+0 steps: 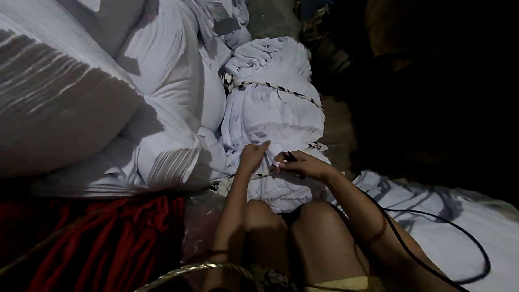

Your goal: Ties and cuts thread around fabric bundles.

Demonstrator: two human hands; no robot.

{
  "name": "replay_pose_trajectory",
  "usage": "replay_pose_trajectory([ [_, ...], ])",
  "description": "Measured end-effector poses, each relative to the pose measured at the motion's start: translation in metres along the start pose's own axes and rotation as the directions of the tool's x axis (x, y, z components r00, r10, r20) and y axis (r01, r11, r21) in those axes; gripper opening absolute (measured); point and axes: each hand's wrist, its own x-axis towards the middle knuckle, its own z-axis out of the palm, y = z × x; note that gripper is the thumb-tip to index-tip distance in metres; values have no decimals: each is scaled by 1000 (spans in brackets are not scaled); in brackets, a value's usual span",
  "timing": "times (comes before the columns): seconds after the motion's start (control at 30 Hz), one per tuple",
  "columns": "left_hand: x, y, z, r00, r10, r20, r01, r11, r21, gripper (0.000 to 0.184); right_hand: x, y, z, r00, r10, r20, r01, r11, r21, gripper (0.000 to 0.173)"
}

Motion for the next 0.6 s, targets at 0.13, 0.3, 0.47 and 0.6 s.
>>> replay_pose_trajectory([
  [0.13,-13,9,9,999,35,-19,-34,999,33,37,-4,-7,-7,998,65,-2,-65,981,-181,21],
  [0.3,-72,13,23,916,391,-86,-388,920,47,31,1,8,-19,943,204,-263,-198,979,52,44],
  [0.47,-125,41,59,426,897,121,-881,382,278,23,9,7,-4,947,207,-246,-199,978,57,42],
  [0.6,-114,46,38,609,768,199,-792,573,213,34,-2,12,-17,903,165,-398,-101,979,178,22],
])
